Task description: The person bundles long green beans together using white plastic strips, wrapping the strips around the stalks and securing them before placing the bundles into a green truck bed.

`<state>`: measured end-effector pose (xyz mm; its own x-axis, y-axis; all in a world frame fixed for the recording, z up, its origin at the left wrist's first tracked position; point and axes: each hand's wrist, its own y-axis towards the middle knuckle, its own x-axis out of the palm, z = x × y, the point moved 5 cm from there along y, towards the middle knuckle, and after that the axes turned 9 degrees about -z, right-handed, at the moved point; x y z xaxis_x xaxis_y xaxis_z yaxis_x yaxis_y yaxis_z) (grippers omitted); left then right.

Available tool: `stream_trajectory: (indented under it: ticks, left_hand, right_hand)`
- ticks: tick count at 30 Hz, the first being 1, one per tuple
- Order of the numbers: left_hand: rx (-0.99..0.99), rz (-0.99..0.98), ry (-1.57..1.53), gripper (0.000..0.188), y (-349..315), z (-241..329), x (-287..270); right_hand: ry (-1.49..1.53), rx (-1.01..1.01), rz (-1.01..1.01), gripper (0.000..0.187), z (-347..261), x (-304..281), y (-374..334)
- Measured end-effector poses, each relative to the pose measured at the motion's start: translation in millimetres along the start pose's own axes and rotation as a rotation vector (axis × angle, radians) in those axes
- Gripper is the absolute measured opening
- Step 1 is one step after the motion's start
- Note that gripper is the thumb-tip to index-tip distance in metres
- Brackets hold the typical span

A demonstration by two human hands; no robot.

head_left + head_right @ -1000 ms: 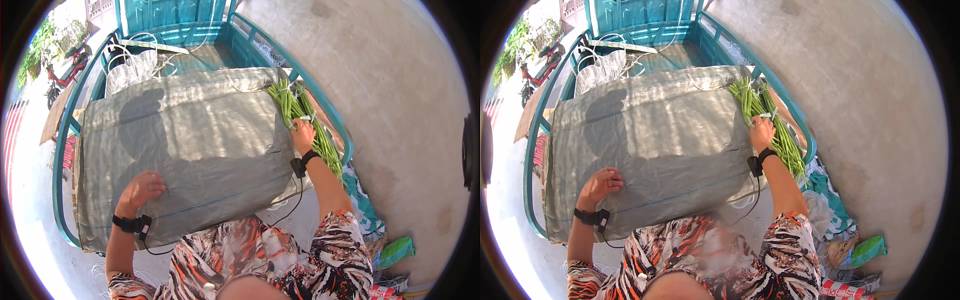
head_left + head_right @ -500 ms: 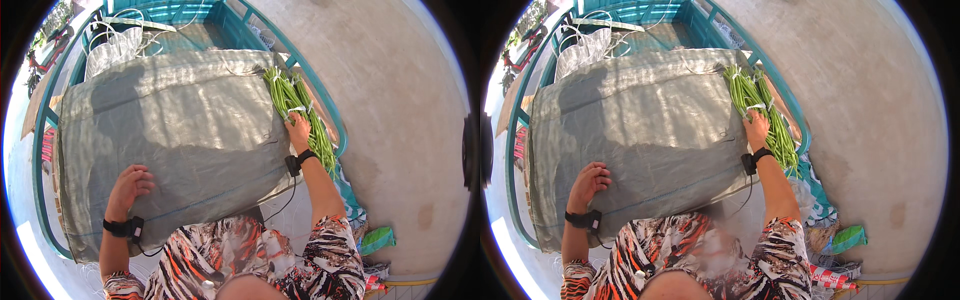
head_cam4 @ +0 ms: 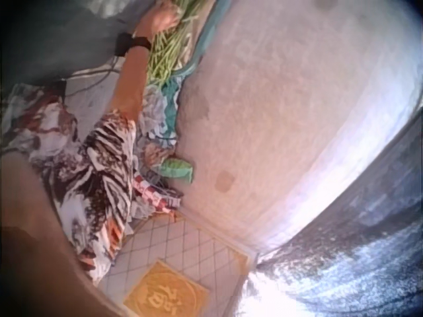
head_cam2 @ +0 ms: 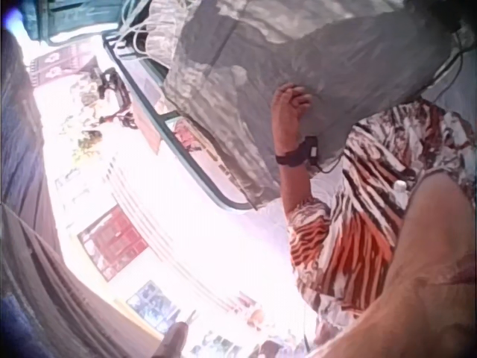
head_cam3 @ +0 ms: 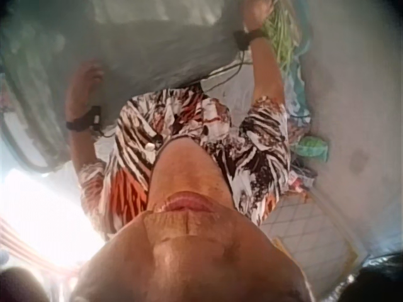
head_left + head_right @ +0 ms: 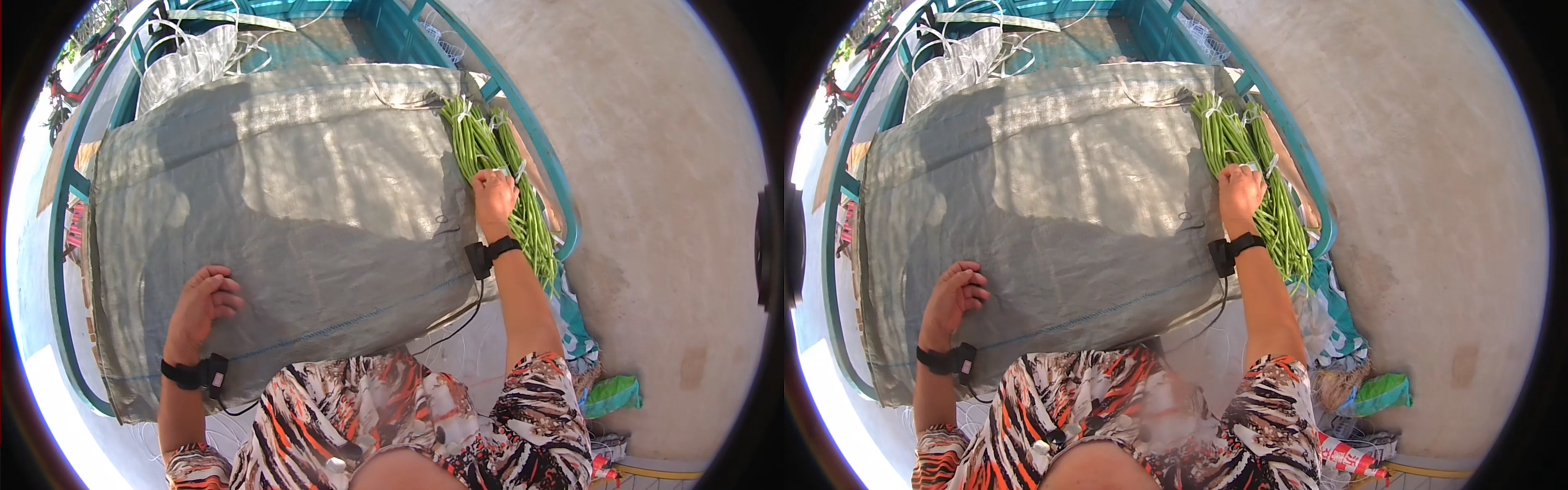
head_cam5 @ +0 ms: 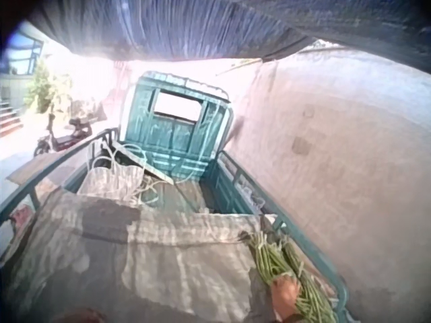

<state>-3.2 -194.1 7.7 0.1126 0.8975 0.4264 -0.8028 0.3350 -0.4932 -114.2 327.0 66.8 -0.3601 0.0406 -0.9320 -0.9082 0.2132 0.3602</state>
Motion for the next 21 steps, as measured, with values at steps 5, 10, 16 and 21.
stream_trajectory:
  ticks: [5, 10, 16, 21]
  left_hand:
    - [-0.011, 0.03, 0.035, 0.017, -0.6, 0.7, 0.9]
    - [-0.012, 0.036, 0.014, 0.016, 2.6, -1.2, 0.3]
    - [-0.016, 0.041, 0.005, 0.016, -0.5, -1.1, -1.1]
    - [-0.013, 0.042, -0.005, 0.016, 0.8, -0.1, -1.4]
  right_hand:
    - [1.028, 0.162, 0.149, 0.014, 13.8, -46.5, 16.2]
    - [1.215, 0.022, 0.412, 0.015, 0.0, -121.8, 24.1]
    - [1.043, -0.347, 0.619, 0.009, -46.9, -170.9, -4.0]
    - [0.748, -0.1, -0.521, 0.013, -100.1, -118.6, -52.1]
